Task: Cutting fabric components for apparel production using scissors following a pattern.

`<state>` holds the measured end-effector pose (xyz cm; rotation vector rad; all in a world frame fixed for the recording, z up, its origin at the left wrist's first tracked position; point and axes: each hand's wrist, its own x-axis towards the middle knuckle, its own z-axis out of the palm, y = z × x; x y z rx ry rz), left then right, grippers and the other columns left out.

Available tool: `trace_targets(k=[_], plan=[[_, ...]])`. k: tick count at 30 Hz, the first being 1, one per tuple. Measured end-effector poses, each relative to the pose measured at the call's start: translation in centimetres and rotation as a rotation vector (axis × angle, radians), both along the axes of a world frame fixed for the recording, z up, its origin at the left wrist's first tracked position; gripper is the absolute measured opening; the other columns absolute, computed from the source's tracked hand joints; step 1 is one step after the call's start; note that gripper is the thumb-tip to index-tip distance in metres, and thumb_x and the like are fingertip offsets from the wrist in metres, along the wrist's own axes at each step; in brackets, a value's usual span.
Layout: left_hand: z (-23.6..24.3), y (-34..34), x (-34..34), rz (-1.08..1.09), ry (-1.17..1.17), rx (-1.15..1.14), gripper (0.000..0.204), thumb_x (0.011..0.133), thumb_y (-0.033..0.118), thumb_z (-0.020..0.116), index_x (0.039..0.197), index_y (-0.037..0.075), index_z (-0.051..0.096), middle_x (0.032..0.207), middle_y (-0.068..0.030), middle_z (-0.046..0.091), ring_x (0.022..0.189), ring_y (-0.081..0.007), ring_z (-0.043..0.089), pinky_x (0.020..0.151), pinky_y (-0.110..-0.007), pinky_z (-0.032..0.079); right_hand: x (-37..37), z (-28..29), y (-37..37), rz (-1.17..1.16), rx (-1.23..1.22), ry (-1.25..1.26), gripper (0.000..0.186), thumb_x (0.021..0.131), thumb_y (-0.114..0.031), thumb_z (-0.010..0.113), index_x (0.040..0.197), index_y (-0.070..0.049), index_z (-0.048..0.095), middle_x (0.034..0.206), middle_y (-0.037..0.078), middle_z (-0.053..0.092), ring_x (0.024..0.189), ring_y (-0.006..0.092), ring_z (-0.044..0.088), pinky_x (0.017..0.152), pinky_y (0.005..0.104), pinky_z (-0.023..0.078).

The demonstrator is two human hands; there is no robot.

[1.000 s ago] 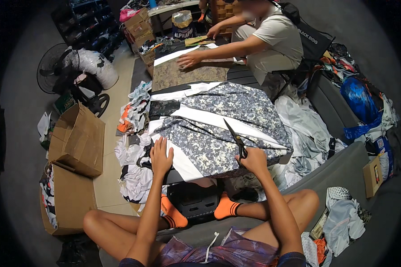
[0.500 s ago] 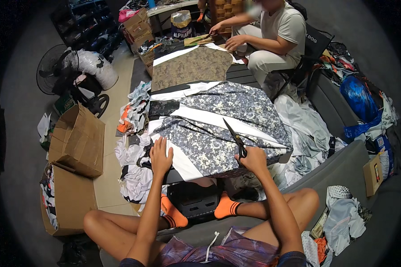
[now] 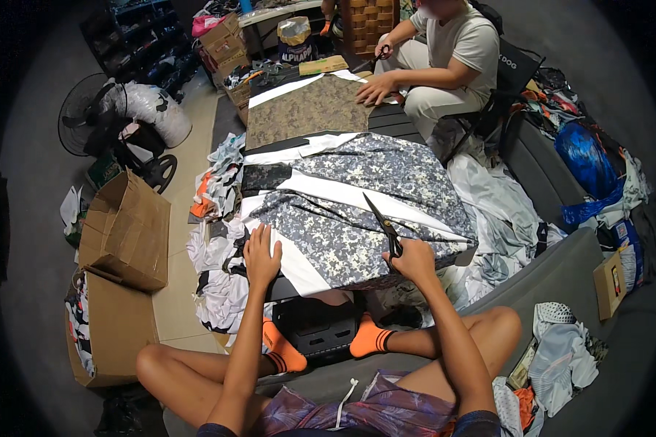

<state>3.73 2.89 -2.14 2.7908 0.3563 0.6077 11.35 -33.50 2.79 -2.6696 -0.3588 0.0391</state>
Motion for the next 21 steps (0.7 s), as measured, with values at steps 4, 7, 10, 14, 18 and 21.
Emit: trace_targets(k=[4, 7, 10, 14, 18, 21], plan=[[0.0, 0.0, 0.0, -0.005, -0.003, -0.003, 0.052, 0.092, 0.031, 0.053, 0.138, 0.010, 0.046, 0.147, -0.0106, 0.041, 0.138, -0.0289, 0.034, 0.112, -0.044, 0.022, 0.0, -0.2, 0.0, -0.003, 0.000, -0.009, 0.049, 0.070, -0.050, 0.076, 0.066, -0.002, 0.064, 0.060, 0.018, 0.061, 0.062, 0.0371, 0.063, 0.061, 0.0466, 0.049], [0.2, -0.1, 0.0, -0.004, -0.012, -0.010, 0.051, 0.092, 0.032, 0.052, 0.137, 0.009, 0.047, 0.146, -0.0108, 0.041, 0.138, -0.0292, 0.034, 0.113, -0.046, 0.022, 0.0, -0.3, 0.0, -0.005, -0.001, -0.035, 0.050, 0.068, -0.051, 0.076, 0.065, -0.003, 0.064, 0.058, 0.017, 0.060, 0.059, 0.0360, 0.062, 0.058, 0.0453, 0.048], [0.2, -0.1, 0.1, -0.004, -0.014, -0.011, 0.051, 0.092, 0.032, 0.052, 0.137, 0.009, 0.047, 0.146, -0.0106, 0.041, 0.138, -0.0291, 0.034, 0.113, -0.046, 0.022, 0.1, -0.4, -0.1, -0.013, -0.010, -0.015, 0.050, 0.069, -0.051, 0.076, 0.064, -0.003, 0.064, 0.057, 0.018, 0.060, 0.059, 0.0363, 0.062, 0.058, 0.0456, 0.048], [-0.2, 0.1, 0.1, 0.012, 0.017, -0.009, 0.051, 0.092, 0.033, 0.052, 0.137, 0.010, 0.047, 0.146, -0.0098, 0.042, 0.138, -0.0279, 0.034, 0.112, -0.044, 0.022, 0.2, -1.0, -0.2, 0.014, -0.044, -0.070, 0.050, 0.069, -0.050, 0.077, 0.067, -0.002, 0.065, 0.062, 0.021, 0.062, 0.064, 0.0397, 0.063, 0.061, 0.0482, 0.048], [-0.3, 0.4, -0.1, -0.009, -0.042, -0.025, 0.051, 0.092, 0.035, 0.053, 0.136, 0.010, 0.049, 0.145, -0.0094, 0.043, 0.138, -0.0271, 0.035, 0.112, -0.043, 0.022, -0.1, -0.5, -0.6, 0.070, -0.007, -0.049, 0.050, 0.076, -0.049, 0.075, 0.063, -0.002, 0.062, 0.054, 0.014, 0.060, 0.055, 0.0337, 0.061, 0.056, 0.0449, 0.048], [-0.4, 0.5, 0.0, 0.005, -0.068, -0.035, 0.051, 0.091, 0.035, 0.053, 0.136, 0.010, 0.049, 0.145, -0.0093, 0.043, 0.138, -0.0270, 0.035, 0.112, -0.044, 0.022, -0.7, 0.4, -1.2, 0.080, 0.462, 0.602, 0.044, 0.087, -0.045, 0.067, 0.076, -0.004, 0.061, 0.062, 0.004, 0.058, 0.059, 0.0221, 0.058, 0.061, 0.0377, 0.049]])
